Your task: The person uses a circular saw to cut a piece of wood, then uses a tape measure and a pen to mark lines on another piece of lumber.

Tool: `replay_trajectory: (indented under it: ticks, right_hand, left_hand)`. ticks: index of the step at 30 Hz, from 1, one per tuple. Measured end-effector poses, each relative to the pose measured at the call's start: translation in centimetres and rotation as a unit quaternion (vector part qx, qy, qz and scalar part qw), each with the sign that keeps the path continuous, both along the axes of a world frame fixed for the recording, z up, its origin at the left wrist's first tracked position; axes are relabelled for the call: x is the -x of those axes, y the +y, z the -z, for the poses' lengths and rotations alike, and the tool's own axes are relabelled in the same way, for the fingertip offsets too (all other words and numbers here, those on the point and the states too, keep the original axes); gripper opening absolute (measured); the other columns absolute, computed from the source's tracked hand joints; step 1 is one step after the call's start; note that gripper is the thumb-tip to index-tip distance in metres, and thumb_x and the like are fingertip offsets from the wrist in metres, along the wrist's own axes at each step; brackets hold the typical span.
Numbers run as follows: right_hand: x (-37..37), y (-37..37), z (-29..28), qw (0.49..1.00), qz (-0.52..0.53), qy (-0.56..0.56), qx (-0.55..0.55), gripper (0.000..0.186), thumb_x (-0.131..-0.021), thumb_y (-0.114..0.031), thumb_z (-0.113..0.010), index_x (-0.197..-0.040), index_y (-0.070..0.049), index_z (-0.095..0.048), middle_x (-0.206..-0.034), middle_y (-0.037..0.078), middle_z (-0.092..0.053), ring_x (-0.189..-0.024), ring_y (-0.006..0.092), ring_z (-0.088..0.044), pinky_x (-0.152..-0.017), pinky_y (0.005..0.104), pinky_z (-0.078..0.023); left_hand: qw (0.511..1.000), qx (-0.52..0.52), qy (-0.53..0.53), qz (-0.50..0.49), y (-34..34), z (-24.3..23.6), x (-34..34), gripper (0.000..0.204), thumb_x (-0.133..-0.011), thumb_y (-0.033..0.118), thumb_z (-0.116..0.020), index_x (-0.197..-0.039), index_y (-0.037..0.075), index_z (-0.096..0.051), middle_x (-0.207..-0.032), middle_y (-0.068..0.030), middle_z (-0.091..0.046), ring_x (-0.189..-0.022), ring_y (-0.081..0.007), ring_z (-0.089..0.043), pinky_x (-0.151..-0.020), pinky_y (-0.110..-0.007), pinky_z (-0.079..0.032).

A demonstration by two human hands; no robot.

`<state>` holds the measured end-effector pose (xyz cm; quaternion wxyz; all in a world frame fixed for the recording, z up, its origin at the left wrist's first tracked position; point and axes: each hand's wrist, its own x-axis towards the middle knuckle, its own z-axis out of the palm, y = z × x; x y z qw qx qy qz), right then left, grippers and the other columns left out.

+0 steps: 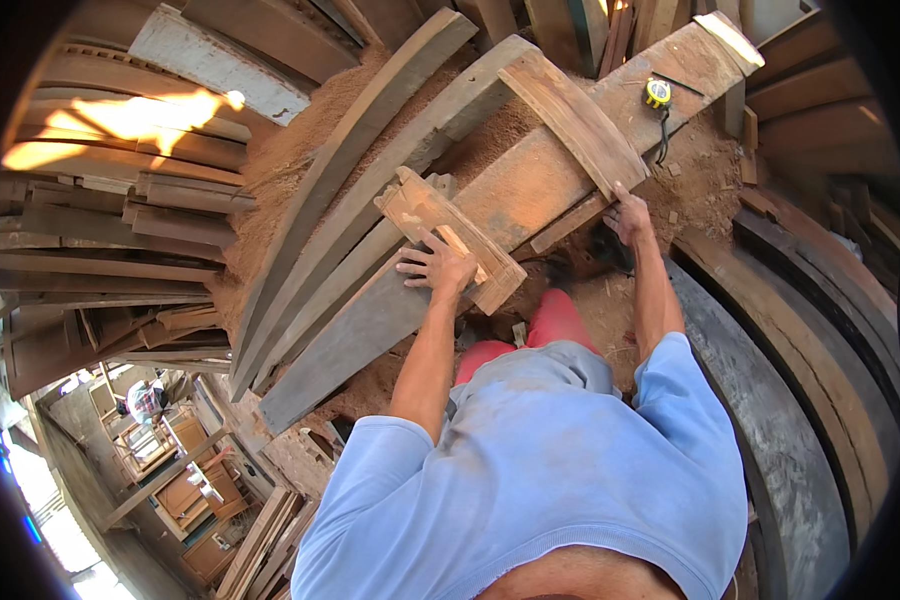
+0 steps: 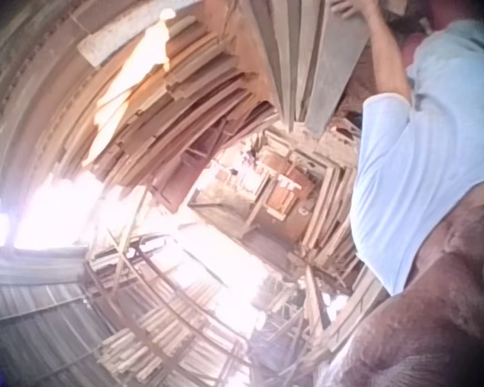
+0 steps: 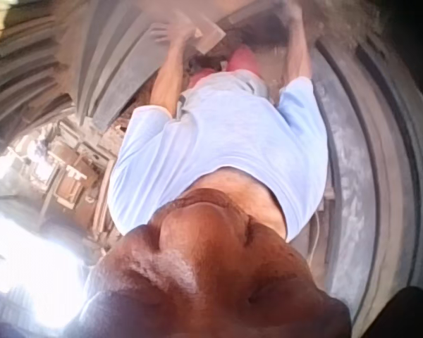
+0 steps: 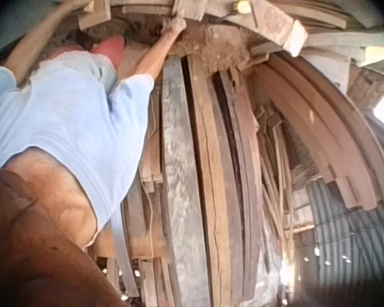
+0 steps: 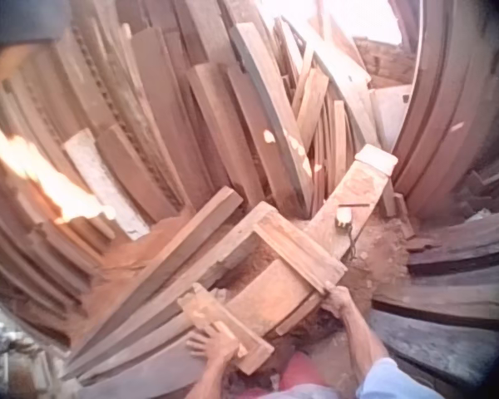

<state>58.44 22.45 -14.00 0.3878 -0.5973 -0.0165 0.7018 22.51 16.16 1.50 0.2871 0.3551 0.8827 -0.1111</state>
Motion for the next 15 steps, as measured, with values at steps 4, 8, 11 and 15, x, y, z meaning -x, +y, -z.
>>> replay_trajectory:
  ticks: [4, 8, 11, 15]
  right_hand:
    - [1.7, -1.1, -0.7, 0.999, 0.031, -0.006, 0.011, 0.087, -0.099, -0.051, -0.070, -0.159, 0.002, -0.035, -0.164, 0.027, -0.038, -0.141, 0.0454, -0.049, -0.118, 0.0564, -0.036]
    - [2.9, -1.8, -1.6, 0.997, 0.033, -0.050, 0.045, 0.090, -0.100, -0.051, -0.069, -0.161, 0.003, -0.032, -0.165, 0.031, -0.035, -0.140, 0.0478, -0.051, -0.117, 0.0571, -0.039]
    - [3.5, -2.8, -1.0, 0.982, -0.070, -0.159, 0.079, 0.071, -0.101, -0.050, -0.066, -0.144, 0.005, -0.054, -0.142, 0.028, -0.060, -0.123, 0.0424, -0.064, -0.105, 0.0549, -0.049]
    - [6.5, -5.2, -2.4, 0.817, -0.259, -0.496, -0.140, 0.053, -0.100, -0.042, -0.066, -0.118, 0.008, -0.068, -0.106, 0.025, -0.075, -0.101, 0.0377, -0.071, -0.093, 0.0498, -0.053]
  left_hand:
    - [1.000, -0.003, -0.009, 0.003, -0.5, 0.2, 0.6, 0.129, -0.081, 0.047, -0.077, -0.168, 0.012, 0.011, -0.162, -0.0487, 0.019, -0.147, -0.0716, 0.022, -0.115, -0.081, 0.008]
    - [0.998, -0.012, -0.063, -0.006, -0.5, -0.8, 1.0, 0.128, -0.083, 0.051, -0.077, -0.169, 0.018, 0.012, -0.163, -0.0458, 0.021, -0.148, -0.0695, 0.023, -0.115, -0.079, 0.010]
    - [0.989, -0.094, -0.115, 0.020, -2.0, -0.5, 2.4, 0.120, -0.082, 0.051, -0.076, -0.171, 0.016, -0.004, -0.165, -0.0428, 0.022, -0.149, -0.0673, 0.024, -0.115, -0.082, 0.007]
    - [0.881, -0.389, -0.249, 0.103, -9.3, -0.5, 6.7, 0.070, -0.093, 0.028, -0.070, -0.156, 0.007, -0.048, -0.165, -0.0270, -0.039, -0.157, -0.0426, -0.029, -0.128, -0.053, -0.022]
